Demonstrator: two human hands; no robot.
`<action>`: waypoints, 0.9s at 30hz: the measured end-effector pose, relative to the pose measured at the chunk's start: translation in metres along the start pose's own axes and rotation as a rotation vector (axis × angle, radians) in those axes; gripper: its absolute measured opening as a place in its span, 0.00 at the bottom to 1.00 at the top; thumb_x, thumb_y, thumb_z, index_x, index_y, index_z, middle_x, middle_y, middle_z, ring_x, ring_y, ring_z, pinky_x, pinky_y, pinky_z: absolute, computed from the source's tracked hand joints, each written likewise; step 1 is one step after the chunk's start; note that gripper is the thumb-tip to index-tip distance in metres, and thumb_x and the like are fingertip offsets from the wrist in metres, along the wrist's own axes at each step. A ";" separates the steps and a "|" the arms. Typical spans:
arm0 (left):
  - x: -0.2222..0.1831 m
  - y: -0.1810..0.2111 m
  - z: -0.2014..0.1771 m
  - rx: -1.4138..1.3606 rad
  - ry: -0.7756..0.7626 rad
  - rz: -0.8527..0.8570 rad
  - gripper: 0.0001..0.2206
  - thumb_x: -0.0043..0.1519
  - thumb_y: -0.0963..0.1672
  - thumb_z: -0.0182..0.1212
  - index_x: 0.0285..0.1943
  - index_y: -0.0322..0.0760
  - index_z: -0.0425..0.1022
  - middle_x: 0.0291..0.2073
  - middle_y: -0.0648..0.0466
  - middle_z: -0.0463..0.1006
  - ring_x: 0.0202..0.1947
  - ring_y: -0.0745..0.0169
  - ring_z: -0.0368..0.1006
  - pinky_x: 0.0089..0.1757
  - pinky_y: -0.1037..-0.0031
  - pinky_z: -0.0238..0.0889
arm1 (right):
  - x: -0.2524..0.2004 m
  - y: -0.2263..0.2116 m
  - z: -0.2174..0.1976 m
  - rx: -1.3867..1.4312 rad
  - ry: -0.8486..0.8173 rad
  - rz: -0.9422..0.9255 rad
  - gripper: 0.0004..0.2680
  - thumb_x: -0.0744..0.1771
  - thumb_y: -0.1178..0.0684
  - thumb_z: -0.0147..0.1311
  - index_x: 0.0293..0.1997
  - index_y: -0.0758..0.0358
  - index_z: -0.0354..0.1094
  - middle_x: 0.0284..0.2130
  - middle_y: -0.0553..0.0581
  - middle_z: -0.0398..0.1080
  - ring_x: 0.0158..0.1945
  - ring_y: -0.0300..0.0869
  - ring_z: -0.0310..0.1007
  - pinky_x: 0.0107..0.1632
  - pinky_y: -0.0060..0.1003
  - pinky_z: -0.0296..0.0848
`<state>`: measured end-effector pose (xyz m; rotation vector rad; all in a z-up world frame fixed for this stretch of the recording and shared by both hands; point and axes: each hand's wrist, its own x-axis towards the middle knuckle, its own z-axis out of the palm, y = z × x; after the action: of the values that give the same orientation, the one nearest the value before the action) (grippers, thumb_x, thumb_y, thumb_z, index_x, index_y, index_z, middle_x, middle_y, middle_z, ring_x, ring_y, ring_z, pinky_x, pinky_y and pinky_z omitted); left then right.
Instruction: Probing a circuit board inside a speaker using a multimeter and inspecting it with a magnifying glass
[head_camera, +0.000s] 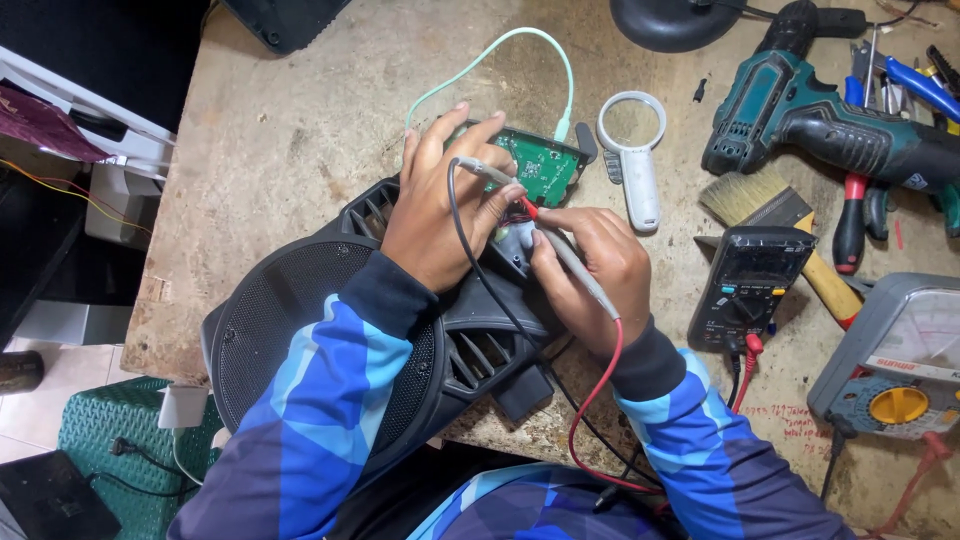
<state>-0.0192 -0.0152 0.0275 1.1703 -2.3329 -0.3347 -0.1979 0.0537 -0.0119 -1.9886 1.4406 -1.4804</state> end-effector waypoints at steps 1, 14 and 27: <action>0.000 0.000 -0.001 -0.012 0.000 -0.004 0.09 0.71 0.50 0.55 0.49 0.45 0.68 0.65 0.47 0.68 0.71 0.30 0.52 0.60 0.22 0.42 | 0.000 0.000 0.001 0.002 0.017 0.001 0.05 0.68 0.60 0.58 0.45 0.68 0.75 0.39 0.64 0.77 0.43 0.59 0.77 0.47 0.50 0.75; 0.001 -0.010 0.004 -0.056 0.036 0.072 0.08 0.71 0.48 0.55 0.49 0.42 0.69 0.62 0.43 0.70 0.69 0.26 0.55 0.59 0.33 0.55 | -0.008 0.012 0.011 -0.039 -0.124 -0.058 0.04 0.65 0.55 0.62 0.41 0.60 0.78 0.34 0.57 0.80 0.43 0.55 0.79 0.54 0.49 0.71; 0.002 -0.006 -0.002 -0.140 0.117 0.042 0.07 0.71 0.48 0.53 0.47 0.42 0.67 0.59 0.45 0.73 0.67 0.31 0.59 0.62 0.41 0.54 | 0.009 -0.006 -0.005 0.261 0.149 0.273 0.08 0.70 0.63 0.51 0.55 0.70 0.71 0.41 0.66 0.78 0.48 0.49 0.77 0.54 0.47 0.74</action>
<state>-0.0151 -0.0197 0.0272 1.0443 -2.1915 -0.3971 -0.1986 0.0509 -0.0008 -1.4930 1.4246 -1.6223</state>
